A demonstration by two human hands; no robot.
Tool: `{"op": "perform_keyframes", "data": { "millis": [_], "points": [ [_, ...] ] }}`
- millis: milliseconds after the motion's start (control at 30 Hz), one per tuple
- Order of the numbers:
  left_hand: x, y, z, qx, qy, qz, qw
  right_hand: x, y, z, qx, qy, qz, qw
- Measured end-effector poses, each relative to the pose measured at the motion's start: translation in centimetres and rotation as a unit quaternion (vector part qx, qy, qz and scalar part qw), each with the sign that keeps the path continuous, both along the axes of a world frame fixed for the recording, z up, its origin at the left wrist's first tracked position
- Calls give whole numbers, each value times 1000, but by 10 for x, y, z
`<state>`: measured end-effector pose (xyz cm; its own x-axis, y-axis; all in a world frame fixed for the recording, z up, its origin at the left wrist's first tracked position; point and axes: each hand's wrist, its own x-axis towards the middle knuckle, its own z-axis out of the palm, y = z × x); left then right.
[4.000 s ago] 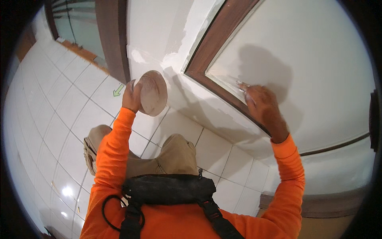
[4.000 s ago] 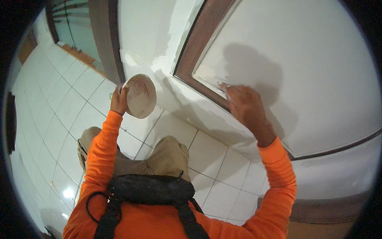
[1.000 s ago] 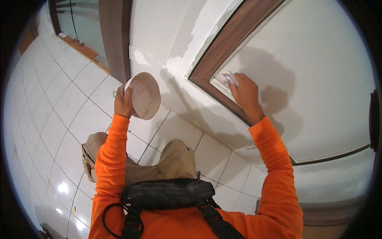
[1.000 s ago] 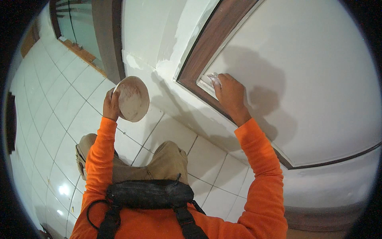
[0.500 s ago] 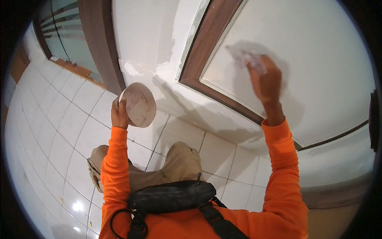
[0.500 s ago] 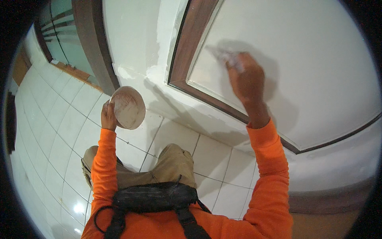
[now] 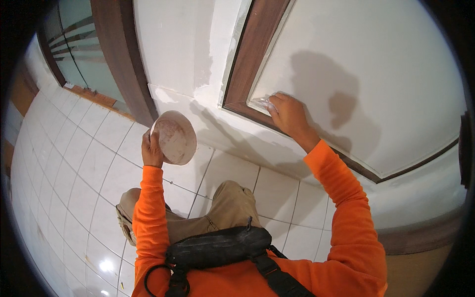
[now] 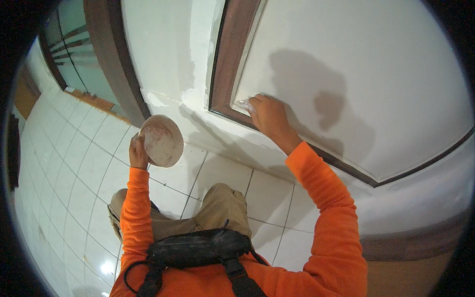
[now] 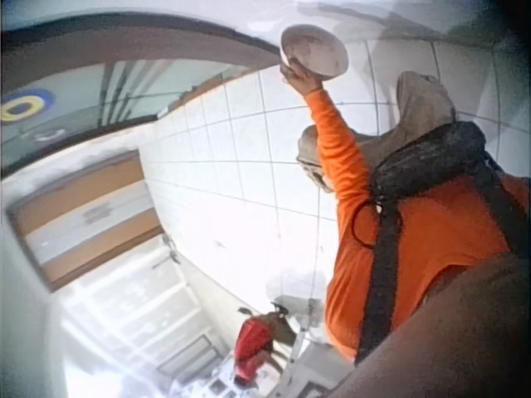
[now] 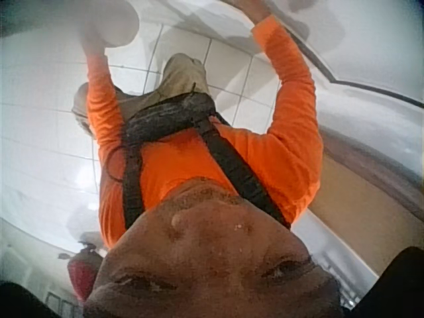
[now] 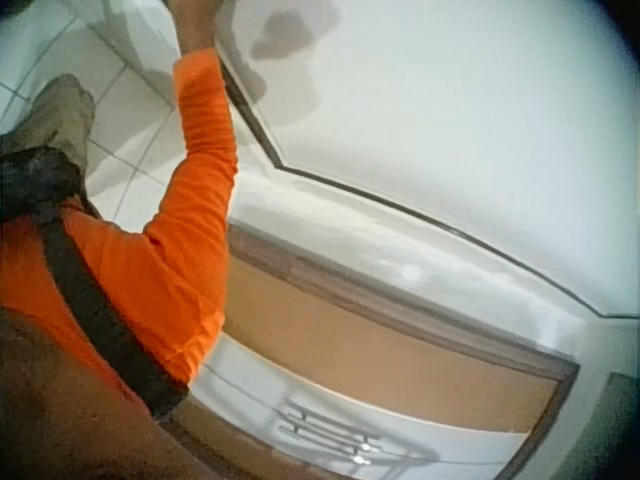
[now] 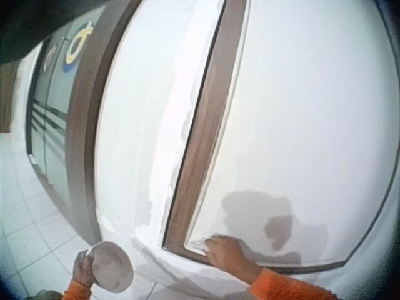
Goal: The person applies wall putty to a wall surface near a door frame using a putty knife, smoothing it over imperfections and taking more putty from a container as needed.
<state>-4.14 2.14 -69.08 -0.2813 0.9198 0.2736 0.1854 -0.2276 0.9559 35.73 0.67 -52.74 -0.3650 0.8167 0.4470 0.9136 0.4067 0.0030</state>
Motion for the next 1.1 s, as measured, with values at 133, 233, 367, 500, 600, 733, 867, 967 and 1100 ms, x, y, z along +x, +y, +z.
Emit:
{"op": "perform_keyframes", "data": {
  "millis": [133, 233, 367, 500, 600, 733, 867, 967, 1100],
  "points": [
    [-6, 5, -12, -7, -18, 1, 1000, -3, 2, -6, 6, 9, -1, 1000],
    [-1, 2, -6, -3, -24, -3, 1000, -5, 2, -6, 15, 3, -1, 1000],
    [-4, 7, -10, 1, -14, 2, 1000, -5, 3, -7, 50, -27, 1, 998],
    [-6, 6, -10, 12, -8, -2, 1000, -6, -1, 17, 105, 9, -20, 994],
    [-3, 3, -4, 12, 5, -9, 1000, -1, -4, 49, 215, 26, -44, 975],
    [-4, -2, -1, 15, 32, 3, 999, 3, -31, 104, 256, 250, -69, 931],
    [-7, 1, -10, -15, 34, 1, 999, 5, -47, 80, -63, 274, -195, 940],
    [-1, 3, -6, -14, 1, -7, 1000, 35, -43, 36, -89, 190, -126, 970],
    [-1, 1, -5, -27, 1, -17, 1000, 50, -24, 30, -131, 109, -85, 982]
  ]
}}
